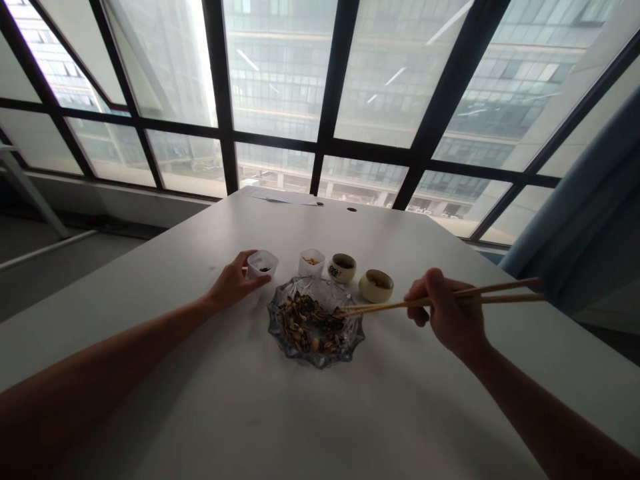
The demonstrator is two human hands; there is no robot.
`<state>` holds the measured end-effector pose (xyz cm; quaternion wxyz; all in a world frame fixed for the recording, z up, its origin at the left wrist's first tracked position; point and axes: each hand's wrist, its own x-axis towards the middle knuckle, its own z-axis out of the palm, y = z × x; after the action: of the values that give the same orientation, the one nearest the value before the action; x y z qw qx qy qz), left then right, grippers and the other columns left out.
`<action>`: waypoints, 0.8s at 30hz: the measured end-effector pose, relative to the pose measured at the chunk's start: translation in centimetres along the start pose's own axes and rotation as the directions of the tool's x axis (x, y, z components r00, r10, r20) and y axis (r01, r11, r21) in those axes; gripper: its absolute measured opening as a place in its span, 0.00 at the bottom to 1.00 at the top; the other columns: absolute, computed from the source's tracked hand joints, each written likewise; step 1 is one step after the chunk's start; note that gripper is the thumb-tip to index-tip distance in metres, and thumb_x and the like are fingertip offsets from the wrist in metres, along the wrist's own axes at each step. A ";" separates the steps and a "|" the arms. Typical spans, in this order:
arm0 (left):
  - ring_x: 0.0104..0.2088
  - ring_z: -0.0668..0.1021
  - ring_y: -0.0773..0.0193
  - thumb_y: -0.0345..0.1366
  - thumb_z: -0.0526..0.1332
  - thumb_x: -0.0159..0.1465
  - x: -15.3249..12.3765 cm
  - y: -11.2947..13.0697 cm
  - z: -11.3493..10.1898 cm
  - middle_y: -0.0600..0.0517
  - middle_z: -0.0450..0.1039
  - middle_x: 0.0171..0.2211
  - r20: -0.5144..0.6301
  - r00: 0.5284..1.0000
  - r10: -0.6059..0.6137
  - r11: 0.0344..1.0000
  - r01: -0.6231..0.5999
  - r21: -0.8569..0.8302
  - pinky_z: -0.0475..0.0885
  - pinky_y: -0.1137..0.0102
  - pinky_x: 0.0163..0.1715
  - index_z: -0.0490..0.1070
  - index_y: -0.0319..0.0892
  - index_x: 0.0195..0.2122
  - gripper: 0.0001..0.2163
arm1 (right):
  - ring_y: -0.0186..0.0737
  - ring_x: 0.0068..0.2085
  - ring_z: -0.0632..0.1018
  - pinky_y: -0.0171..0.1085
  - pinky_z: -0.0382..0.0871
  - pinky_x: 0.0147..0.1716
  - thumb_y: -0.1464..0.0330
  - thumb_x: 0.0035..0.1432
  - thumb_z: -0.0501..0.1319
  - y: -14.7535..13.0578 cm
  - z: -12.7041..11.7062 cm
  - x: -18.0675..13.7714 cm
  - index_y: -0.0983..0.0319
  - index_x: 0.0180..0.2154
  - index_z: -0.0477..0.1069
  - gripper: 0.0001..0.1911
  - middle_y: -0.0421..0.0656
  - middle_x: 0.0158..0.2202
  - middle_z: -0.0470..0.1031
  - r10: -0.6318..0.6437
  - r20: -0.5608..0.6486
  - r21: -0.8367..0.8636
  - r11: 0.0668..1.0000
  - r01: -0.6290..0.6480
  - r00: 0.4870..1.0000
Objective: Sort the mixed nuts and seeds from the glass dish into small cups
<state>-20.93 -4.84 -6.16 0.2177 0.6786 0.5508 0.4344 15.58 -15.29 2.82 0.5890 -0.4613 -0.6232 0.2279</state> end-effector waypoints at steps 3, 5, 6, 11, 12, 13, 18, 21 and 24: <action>0.42 0.82 0.51 0.59 0.69 0.50 0.0 -0.1 0.1 0.42 0.77 0.46 -0.010 1.000 0.019 1.000 -0.019 0.001 0.77 0.56 0.46 0.65 0.40 0.59 0.40 | 0.31 0.09 0.63 0.31 0.54 0.08 0.40 0.57 0.59 -1.1 0.5 -0.8 0.61 0.16 0.71 0.34 0.41 0.09 0.65 0.111 0.178 -0.048 0.993 -0.104 0.978; 0.42 0.81 0.51 0.59 0.69 0.50 0.1 -0.2 0.1 0.43 0.77 0.46 -0.018 0.999 0.030 1.000 -0.030 0.000 0.77 0.56 0.46 0.66 0.40 0.59 0.40 | 0.31 0.10 0.65 0.31 0.56 0.09 0.41 0.59 0.58 -1.1 1.2 -1.4 0.62 0.18 0.72 0.33 0.41 0.10 0.67 0.139 0.286 -0.060 0.990 -0.127 0.948; 0.42 0.81 0.51 0.59 0.69 0.50 0.1 -0.2 0.1 0.43 0.77 0.45 -0.020 0.999 0.032 0.999 -0.032 0.001 0.78 0.55 0.46 0.65 0.40 0.59 0.40 | 0.32 0.12 0.67 0.30 0.59 0.10 0.43 0.60 0.58 -0.8 1.6 -1.8 0.62 0.20 0.73 0.32 0.42 0.12 0.69 0.129 0.337 -0.055 0.992 -0.118 0.932; 0.42 0.81 0.51 0.59 0.69 0.49 0.0 -0.1 0.1 0.42 0.77 0.45 -0.005 1.000 0.012 1.000 -0.012 0.006 0.78 0.56 0.45 0.65 0.40 0.60 0.41 | 0.35 0.21 0.76 0.32 0.71 0.20 0.51 0.63 0.62 0.8 2.8 -2.7 0.63 0.27 0.77 0.23 0.44 0.20 0.76 -0.031 0.434 -0.034 0.998 0.051 0.900; 0.42 0.81 0.50 0.59 0.69 0.49 0.0 -0.1 0.1 0.42 0.77 0.45 -0.003 1.000 0.008 1.000 -0.008 0.005 0.78 0.56 0.45 0.65 0.40 0.60 0.41 | 0.35 0.21 0.76 0.32 0.72 0.20 0.52 0.63 0.61 1.0 2.7 -2.7 0.63 0.27 0.77 0.23 0.44 0.20 0.76 -0.057 0.387 -0.028 0.997 0.073 0.920; 0.42 0.81 0.50 0.59 0.69 0.49 0.0 -0.1 0.1 0.42 0.77 0.45 -0.002 1.000 0.005 1.000 -0.005 0.002 0.77 0.56 0.45 0.65 0.40 0.60 0.41 | 0.34 0.20 0.75 0.32 0.71 0.18 0.51 0.64 0.61 1.1 2.6 -2.6 0.63 0.27 0.77 0.23 0.43 0.19 0.76 -0.072 0.325 -0.020 0.996 0.082 0.943; 0.43 0.81 0.50 0.58 0.69 0.49 0.0 0.0 0.1 0.41 0.76 0.47 0.007 1.000 0.007 1.000 -0.007 -0.022 0.77 0.56 0.45 0.65 0.39 0.60 0.42 | 0.34 0.16 0.74 0.31 0.68 0.13 0.51 0.63 0.61 1.4 2.0 -2.0 0.62 0.26 0.77 0.23 0.42 0.17 0.75 -0.053 0.177 -0.027 0.998 0.058 0.983; 0.42 0.81 0.51 0.58 0.69 0.49 0.0 0.2 0.1 0.42 0.76 0.45 0.004 1.000 0.010 1.000 -0.010 -0.003 0.78 0.57 0.44 0.65 0.39 0.59 0.41 | 0.35 0.17 0.76 0.32 0.71 0.15 0.53 0.62 0.64 1.8 2.0 -2.0 0.62 0.24 0.76 0.22 0.43 0.18 0.76 -0.063 0.233 -0.038 0.997 0.074 0.970; 0.41 0.81 0.51 0.58 0.69 0.49 -0.1 0.3 0.0 0.43 0.76 0.44 0.004 1.000 0.010 1.000 -0.010 0.015 0.78 0.58 0.42 0.65 0.40 0.60 0.41 | 0.35 0.18 0.76 0.31 0.71 0.16 0.56 0.63 0.63 2.3 2.2 -2.2 0.62 0.23 0.75 0.21 0.43 0.18 0.77 -0.082 0.296 -0.056 0.993 0.103 0.951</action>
<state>-20.74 -5.00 -5.96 0.2116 0.6838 0.5503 0.4298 13.98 -15.52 -0.73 0.4833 -0.4130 -0.7324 0.2437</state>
